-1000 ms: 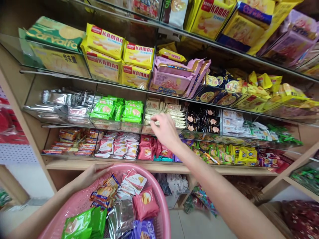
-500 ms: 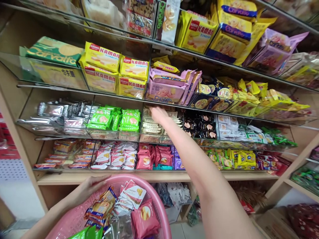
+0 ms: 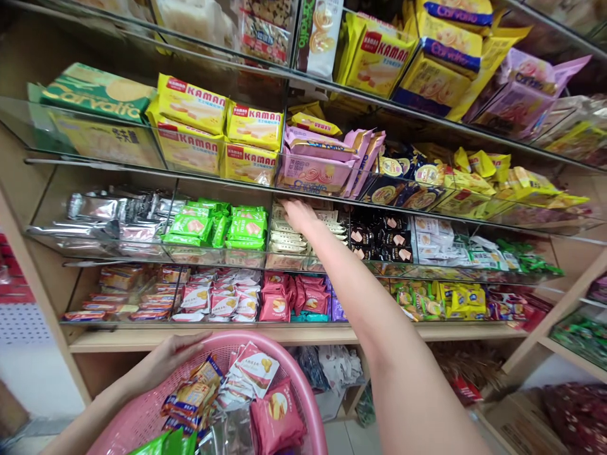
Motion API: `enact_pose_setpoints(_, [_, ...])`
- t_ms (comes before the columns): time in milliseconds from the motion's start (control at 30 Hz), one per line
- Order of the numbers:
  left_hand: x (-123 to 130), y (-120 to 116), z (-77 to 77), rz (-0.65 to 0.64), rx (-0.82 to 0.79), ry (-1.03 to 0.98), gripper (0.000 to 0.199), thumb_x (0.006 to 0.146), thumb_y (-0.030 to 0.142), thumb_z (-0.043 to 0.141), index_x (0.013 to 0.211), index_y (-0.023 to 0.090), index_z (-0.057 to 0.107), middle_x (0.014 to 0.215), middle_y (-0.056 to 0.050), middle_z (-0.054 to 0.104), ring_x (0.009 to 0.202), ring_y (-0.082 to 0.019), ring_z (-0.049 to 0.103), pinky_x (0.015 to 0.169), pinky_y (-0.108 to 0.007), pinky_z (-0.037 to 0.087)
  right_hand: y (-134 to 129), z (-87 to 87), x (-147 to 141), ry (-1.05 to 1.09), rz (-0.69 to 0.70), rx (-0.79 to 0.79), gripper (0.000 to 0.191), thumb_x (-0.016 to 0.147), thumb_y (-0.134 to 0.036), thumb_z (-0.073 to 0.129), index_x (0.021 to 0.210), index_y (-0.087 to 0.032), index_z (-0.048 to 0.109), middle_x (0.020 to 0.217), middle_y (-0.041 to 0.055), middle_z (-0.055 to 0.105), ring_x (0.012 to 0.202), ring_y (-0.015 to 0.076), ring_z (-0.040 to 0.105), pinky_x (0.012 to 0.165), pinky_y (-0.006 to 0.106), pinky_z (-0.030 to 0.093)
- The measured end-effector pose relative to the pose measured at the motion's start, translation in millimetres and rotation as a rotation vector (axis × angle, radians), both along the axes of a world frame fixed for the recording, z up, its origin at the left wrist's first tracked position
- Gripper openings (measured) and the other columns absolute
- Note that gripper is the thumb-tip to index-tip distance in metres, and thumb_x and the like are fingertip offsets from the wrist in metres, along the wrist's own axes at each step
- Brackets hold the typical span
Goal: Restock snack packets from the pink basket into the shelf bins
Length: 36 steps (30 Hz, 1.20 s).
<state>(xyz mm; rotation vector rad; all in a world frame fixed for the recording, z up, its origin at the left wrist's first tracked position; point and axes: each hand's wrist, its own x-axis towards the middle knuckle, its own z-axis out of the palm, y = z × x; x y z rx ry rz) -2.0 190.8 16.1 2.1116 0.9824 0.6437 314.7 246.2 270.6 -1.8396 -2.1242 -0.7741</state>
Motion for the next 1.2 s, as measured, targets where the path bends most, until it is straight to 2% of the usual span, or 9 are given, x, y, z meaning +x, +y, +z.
enact_pose_setpoints(233, [-0.2, 0.5, -1.3, 0.0, 0.002, -0.007, 0.048, 0.084, 0.051, 0.045, 0.123, 0.024, 0.053, 0.125, 0.002, 0.053, 0.116, -0.024, 0.05, 0.103, -0.036, 0.035, 4.3, 0.8, -5.4, -0.013, -0.048, -0.003, 0.027, 0.084, -0.019, 0.048, 0.108, -0.016, 0.058, 0.116, 0.0133, 0.057, 0.106, 0.0255, 0.053, 0.082, 0.033, 0.043])
enact_pose_setpoints(400, [0.1, -2.2, 1.7, 0.002, -0.003, 0.0, 0.051, 0.083, 0.053, 0.045, 0.123, 0.023, 0.053, 0.125, 0.001, 0.052, 0.117, -0.024, 0.049, 0.103, -0.037, 0.034, -3.3, 0.4, -5.2, -0.029, -0.047, 0.057, 0.023, 0.085, -0.021, 0.046, 0.103, -0.017, 0.059, 0.111, 0.0121, 0.059, 0.099, 0.0263, 0.056, 0.079, 0.034, 0.044])
enact_pose_setpoints(500, [0.2, -3.3, 3.2, -0.002, 0.001, -0.013, 0.05, 0.082, 0.053, 0.046, 0.122, 0.024, 0.055, 0.124, 0.001, 0.053, 0.117, -0.025, 0.049, 0.104, -0.039, 0.033, -15.0, -0.1, -4.8, -0.038, -0.04, 0.103, 0.024, 0.087, -0.022, 0.042, 0.106, -0.016, 0.057, 0.106, 0.0127, 0.06, 0.094, 0.0266, 0.057, 0.077, 0.035, 0.043])
enact_pose_setpoints(667, [0.1, -2.6, 1.4, -0.004, 0.014, -0.013, 0.049, 0.082, 0.053, 0.045, 0.122, 0.025, 0.054, 0.125, 0.002, 0.052, 0.118, -0.024, 0.049, 0.104, -0.04, 0.033, -40.4, -6.9, -2.3, -0.071, 0.012, 0.184, 0.025, 0.089, -0.019, 0.039, 0.108, -0.014, 0.054, 0.11, 0.0134, 0.057, 0.104, 0.0264, 0.048, 0.085, 0.035, 0.038])
enact_pose_setpoints(833, [0.8, -2.4, -0.1, -0.011, 0.032, -0.024, 0.048, 0.083, 0.051, 0.046, 0.121, 0.024, 0.055, 0.123, 0.0, 0.054, 0.113, -0.024, 0.053, 0.101, -0.039, 0.037, -72.5, -19.1, 6.5, -0.032, 0.132, 0.333, 0.025, 0.089, -0.02, 0.038, 0.106, -0.013, 0.055, 0.104, 0.0132, 0.056, 0.101, 0.0258, 0.047, 0.085, 0.035, 0.037])
enact_pose_setpoints(967, [2.8, -3.5, 1.8, -0.001, 0.039, -0.025, 0.047, 0.081, 0.051, 0.048, 0.119, 0.023, 0.057, 0.12, 0.0, 0.056, 0.11, -0.024, 0.056, 0.099, -0.039, 0.04, -112.6, -35.8, 5.3, 0.172, 0.324, 0.48, 0.022, 0.09, -0.023, 0.038, 0.102, -0.016, 0.055, 0.102, 0.0097, 0.057, 0.099, 0.022, 0.049, 0.087, 0.033, 0.038])
enact_pose_setpoints(1067, [4.4, -3.9, 2.2, 0.002, 0.032, -0.015, 0.049, 0.081, 0.051, 0.047, 0.119, 0.02, 0.057, 0.119, -0.001, 0.056, 0.108, -0.024, 0.057, 0.098, -0.038, 0.041, -147.4, -60.6, -6.1, 0.384, 0.393, 0.503, 0.017, 0.088, -0.028, 0.046, 0.097, -0.019, 0.057, 0.102, 0.0072, 0.059, 0.101, 0.0221, 0.049, 0.091, 0.037, 0.036])
enact_pose_setpoints(1133, [5.0, -4.4, 1.8, -0.004, 0.038, -0.011, 0.05, 0.082, 0.051, 0.046, 0.119, 0.019, 0.057, 0.119, -0.002, 0.056, 0.107, -0.024, 0.058, 0.097, -0.038, 0.042, -169.8, -83.4, -18.6, 0.662, 0.385, 0.375, 0.015, 0.084, -0.033, 0.053, 0.093, -0.021, 0.058, 0.099, 0.0053, 0.061, 0.097, 0.0227, 0.052, 0.088, 0.04, 0.039])
enact_pose_setpoints(1200, [5.1, -5.3, 1.6, -0.011, 0.054, -0.008, 0.049, 0.082, 0.051, 0.045, 0.119, 0.019, 0.057, 0.119, -0.002, 0.057, 0.106, -0.024, 0.058, 0.096, -0.038, 0.042, -190.6, -107.9, -34.1, 1.102, 0.386, 0.07, 0.021, 0.08, -0.037, 0.058, 0.094, -0.021, 0.056, 0.094, 0.0049, 0.063, 0.088, 0.0211, 0.057, 0.081, 0.038, 0.045])
